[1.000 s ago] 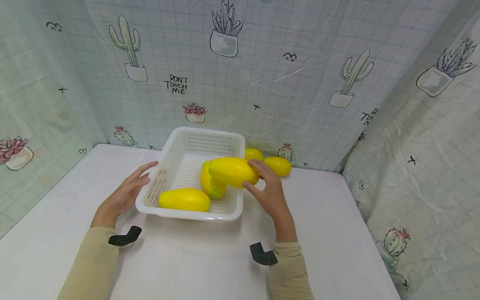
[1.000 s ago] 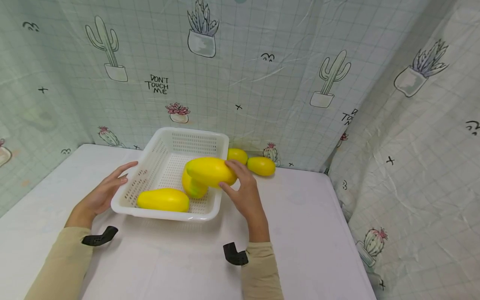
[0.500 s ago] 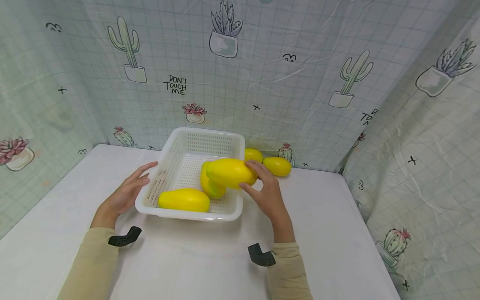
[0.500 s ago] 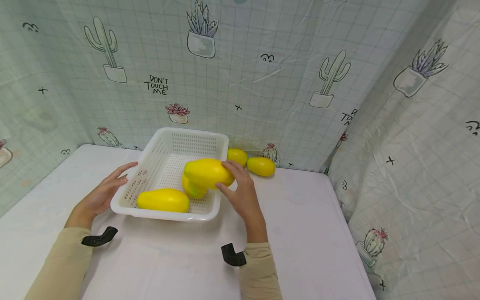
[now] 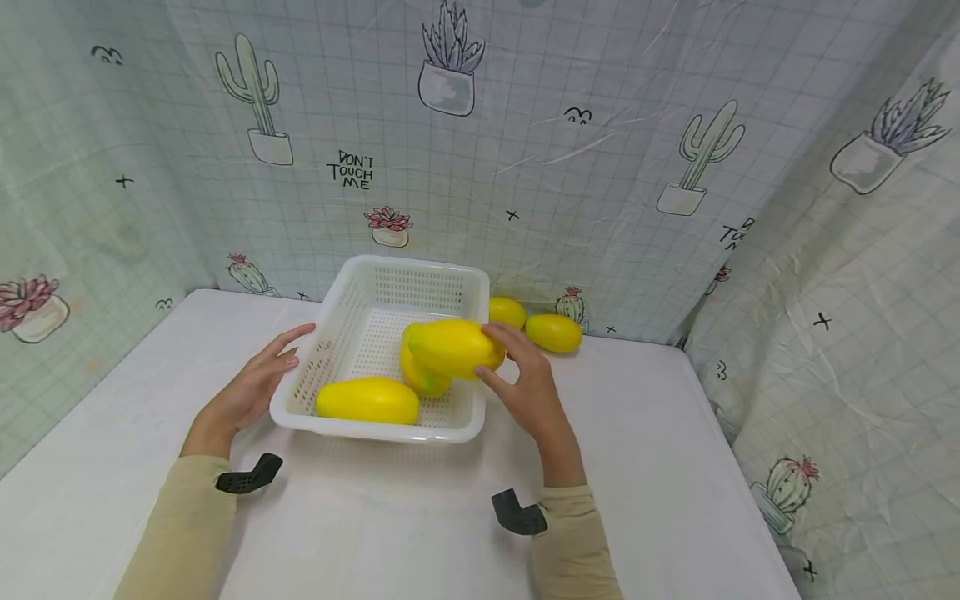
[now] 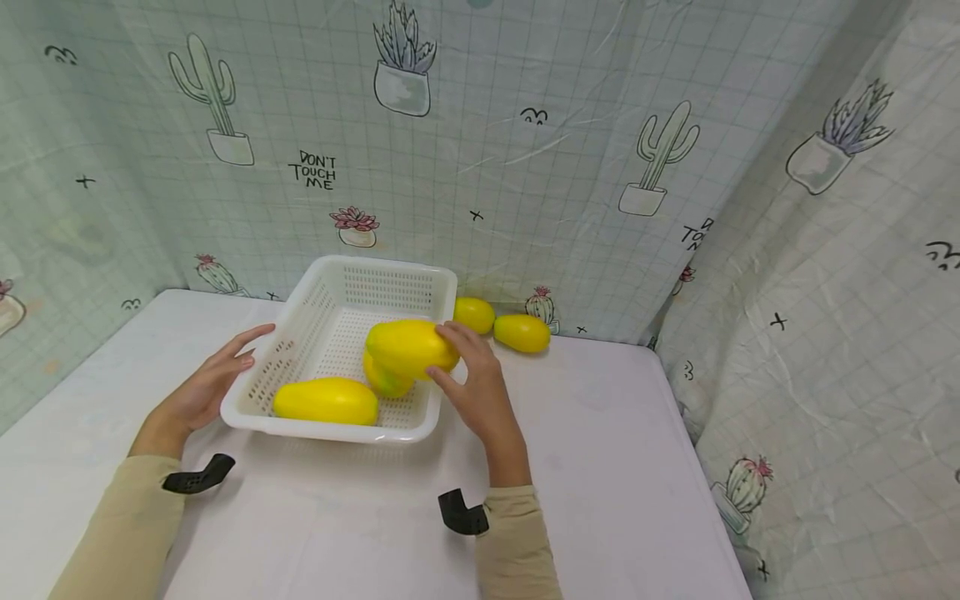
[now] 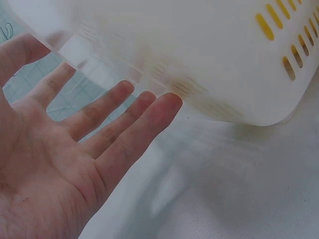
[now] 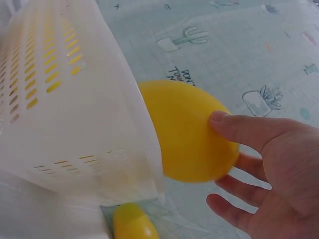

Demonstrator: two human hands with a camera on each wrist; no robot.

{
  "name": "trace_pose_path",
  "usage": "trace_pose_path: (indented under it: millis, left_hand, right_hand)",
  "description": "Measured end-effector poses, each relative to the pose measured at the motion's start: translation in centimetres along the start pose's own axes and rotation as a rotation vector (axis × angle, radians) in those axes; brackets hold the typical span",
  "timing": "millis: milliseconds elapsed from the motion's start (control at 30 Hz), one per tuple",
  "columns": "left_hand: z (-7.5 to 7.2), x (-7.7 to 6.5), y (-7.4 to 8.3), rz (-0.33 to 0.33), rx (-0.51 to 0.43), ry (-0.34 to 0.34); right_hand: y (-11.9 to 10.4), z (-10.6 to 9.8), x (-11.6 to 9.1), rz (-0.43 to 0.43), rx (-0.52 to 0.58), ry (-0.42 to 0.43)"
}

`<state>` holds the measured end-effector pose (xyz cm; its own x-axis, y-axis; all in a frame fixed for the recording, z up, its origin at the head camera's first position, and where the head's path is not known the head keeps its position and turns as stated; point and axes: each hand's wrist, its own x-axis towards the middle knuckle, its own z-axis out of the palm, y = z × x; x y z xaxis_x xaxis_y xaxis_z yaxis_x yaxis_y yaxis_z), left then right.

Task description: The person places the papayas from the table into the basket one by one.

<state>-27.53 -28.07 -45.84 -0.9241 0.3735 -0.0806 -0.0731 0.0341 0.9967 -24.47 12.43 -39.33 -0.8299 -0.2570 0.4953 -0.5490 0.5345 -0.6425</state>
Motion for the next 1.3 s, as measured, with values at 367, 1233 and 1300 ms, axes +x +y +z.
trace_pose_path:
  millis: [367, 1233, 1300]
  left_hand:
    - [0.08, 0.0, -0.1, 0.001, 0.009, 0.015]
    - [0.13, -0.02, -0.14, 0.001, 0.024, 0.029]
    - [0.16, 0.01, -0.14, -0.004, 0.029, 0.034]
  right_hand:
    - [-0.23, 0.17, -0.1, 0.031, -0.001, -0.003]
    - [0.43, -0.09, -0.07, 0.082, -0.032, 0.005]
    - [0.53, -0.17, -0.08, 0.079, -0.027, 0.009]
